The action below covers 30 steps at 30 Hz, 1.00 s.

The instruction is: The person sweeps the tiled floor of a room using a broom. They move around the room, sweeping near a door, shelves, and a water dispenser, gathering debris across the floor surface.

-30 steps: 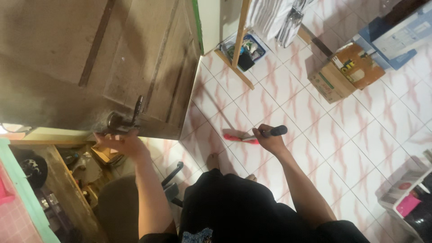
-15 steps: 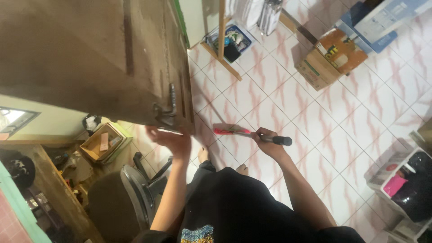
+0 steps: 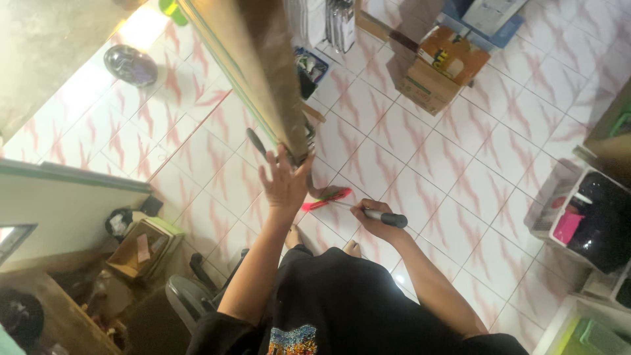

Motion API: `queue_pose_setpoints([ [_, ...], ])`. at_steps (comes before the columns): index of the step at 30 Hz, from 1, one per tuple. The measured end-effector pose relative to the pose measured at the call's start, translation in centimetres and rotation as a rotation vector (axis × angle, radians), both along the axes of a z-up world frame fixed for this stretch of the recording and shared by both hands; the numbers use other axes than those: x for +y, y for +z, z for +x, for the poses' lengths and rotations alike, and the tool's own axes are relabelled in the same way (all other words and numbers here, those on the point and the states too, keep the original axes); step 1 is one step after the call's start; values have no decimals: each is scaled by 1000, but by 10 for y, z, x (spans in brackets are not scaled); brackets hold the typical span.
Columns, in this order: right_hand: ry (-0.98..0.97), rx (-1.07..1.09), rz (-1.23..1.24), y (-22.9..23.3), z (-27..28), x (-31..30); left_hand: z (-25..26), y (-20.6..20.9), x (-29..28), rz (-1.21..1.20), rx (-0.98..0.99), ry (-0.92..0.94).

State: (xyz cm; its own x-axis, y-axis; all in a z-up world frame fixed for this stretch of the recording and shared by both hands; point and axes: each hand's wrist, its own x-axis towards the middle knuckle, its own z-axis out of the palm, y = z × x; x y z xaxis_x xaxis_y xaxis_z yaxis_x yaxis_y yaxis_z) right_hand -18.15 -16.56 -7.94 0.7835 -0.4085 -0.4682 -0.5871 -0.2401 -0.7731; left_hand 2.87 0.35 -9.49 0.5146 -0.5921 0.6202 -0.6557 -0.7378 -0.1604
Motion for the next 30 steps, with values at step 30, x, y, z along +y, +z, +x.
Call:
queue_pose_setpoints([
  [30, -259, -389, -177, -23, 56, 47, 63, 92, -165, 63, 724, -813],
])
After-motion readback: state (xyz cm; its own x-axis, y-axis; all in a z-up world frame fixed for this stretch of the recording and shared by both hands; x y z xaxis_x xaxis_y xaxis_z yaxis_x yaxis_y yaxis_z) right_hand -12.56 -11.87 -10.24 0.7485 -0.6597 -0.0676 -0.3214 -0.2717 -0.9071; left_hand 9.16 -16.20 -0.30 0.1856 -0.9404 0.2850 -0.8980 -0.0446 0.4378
